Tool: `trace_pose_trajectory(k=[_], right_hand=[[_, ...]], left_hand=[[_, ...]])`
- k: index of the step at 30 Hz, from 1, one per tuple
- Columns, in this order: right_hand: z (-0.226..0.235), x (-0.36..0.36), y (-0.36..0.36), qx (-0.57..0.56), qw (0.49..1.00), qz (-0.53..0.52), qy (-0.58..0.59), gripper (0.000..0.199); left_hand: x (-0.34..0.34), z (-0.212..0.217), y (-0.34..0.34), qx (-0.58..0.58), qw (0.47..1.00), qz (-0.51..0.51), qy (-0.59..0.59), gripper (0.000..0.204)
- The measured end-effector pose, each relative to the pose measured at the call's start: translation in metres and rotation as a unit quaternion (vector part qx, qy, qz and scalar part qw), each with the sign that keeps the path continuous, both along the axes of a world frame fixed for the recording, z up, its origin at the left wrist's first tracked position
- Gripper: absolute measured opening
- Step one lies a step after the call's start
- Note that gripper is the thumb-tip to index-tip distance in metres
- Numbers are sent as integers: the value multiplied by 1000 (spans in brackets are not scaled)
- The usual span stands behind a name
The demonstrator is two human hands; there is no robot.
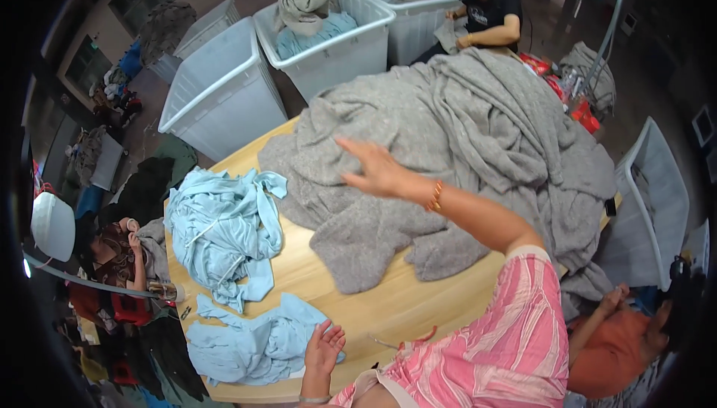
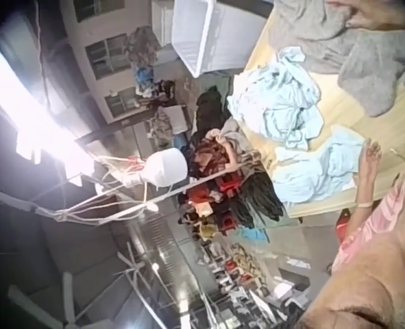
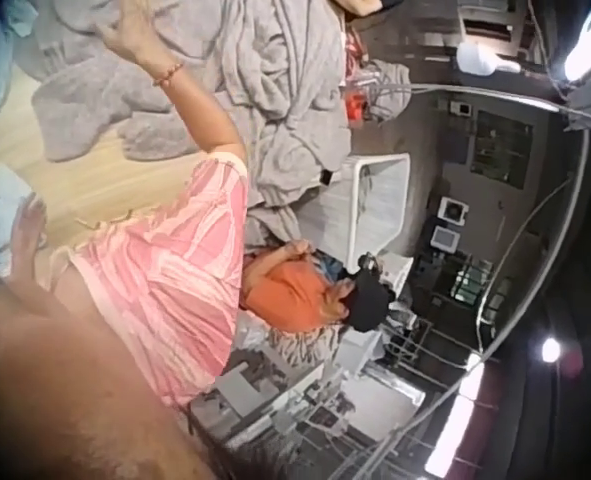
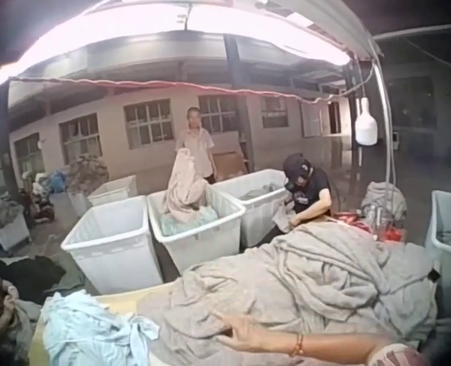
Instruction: The recorder is using scissors to trim excess loose threads from knitted sweaters at a factory workbench.
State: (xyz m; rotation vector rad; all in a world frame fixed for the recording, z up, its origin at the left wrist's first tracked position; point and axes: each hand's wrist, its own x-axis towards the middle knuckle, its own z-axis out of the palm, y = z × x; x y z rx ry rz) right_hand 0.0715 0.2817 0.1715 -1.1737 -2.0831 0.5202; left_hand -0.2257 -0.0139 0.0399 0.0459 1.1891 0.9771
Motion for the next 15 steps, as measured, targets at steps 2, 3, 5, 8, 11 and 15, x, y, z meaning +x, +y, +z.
trace_pose_trajectory(k=[2, 3, 5, 8, 11, 15], right_hand=[[-54, 41, -63, -198, 979, -30, 30, 48], [-84, 52, -93, -278, 958, -30, 67, 43], [-121, 72, -151, -387, 915, -34, 106, 37], [-140, 92, -253, -516, 851, 23, 101, 35], [-159, 90, -314, -622, 780, 61, 37, 35], [-195, 69, -354, -501, 863, 46, 50, 39]], left_hand=[[10, -8, 5, 12, 997, -69, 31, 39], [12, -13, 1, 33, 991, -114, 62, 36], [23, -22, -7, 70, 951, -208, 219, 35], [47, -35, -26, 249, 794, -388, 396, 54], [84, -35, -44, 333, 608, -522, 497, 63], [94, -75, -75, 411, 510, -515, 554, 64]])
